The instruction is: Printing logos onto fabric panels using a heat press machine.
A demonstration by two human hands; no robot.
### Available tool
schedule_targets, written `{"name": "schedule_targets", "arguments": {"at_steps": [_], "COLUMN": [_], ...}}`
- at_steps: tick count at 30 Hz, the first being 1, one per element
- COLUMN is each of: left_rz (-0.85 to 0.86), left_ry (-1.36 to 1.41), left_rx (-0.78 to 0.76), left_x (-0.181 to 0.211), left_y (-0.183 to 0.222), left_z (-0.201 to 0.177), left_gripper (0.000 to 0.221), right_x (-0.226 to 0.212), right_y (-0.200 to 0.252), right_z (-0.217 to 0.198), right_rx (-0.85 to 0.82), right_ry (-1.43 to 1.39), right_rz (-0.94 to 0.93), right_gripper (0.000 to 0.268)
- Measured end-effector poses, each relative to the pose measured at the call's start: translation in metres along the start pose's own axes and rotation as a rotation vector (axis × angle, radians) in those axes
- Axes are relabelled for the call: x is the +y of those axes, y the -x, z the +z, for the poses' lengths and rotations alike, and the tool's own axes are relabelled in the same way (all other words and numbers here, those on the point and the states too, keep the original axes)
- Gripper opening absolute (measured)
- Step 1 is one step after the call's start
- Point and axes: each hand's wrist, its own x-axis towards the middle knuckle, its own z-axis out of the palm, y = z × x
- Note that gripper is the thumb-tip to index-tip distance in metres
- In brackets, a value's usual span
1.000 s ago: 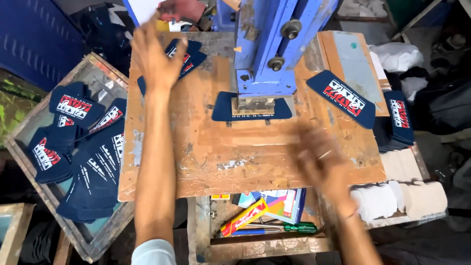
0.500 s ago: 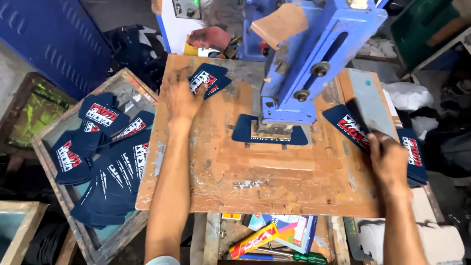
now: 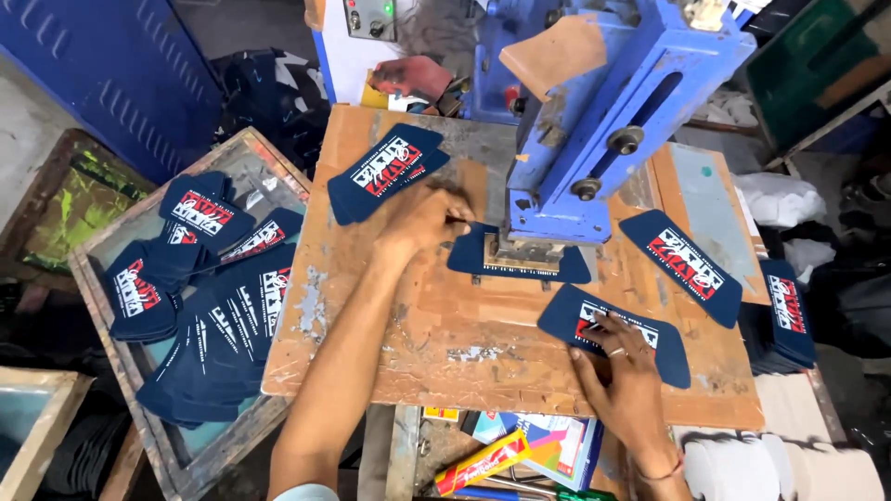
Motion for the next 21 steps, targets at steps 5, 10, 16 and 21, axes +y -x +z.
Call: {"name": "schedule_targets", "arguments": {"at_steps": [5,10,16,21], "left_rz": [0.025,-0.018,0.066,0.047], "left_ry": [0.103,0.137,-0.323,-0.279], "left_rx": [-0.008,-0.028,0.326,0.644], "left_x": [-0.008,0.009,-0.025,-0.011], "left_y": [-0.008,-0.009,-0.051,-0.011], "left_z": [0.009,0.008,0.06,-0.038], "left_gripper": [0.019,0.019,0.016,0.013], "right_x": [0.002,-0.001,-0.012,0.018], "right_y": [0.0,0.009,0.027,-0.02], "right_z": [0.0,0.002,0.009,0.029], "right_rx": [0.03,0.011,-0.225,-0.235], "right_ry": [0.025,0.035,0.276,0.312], "right_rz": [-0.061,0.002,-0.028,0.057], "right_gripper": [0.028,0.035,0.079,0.087]}}
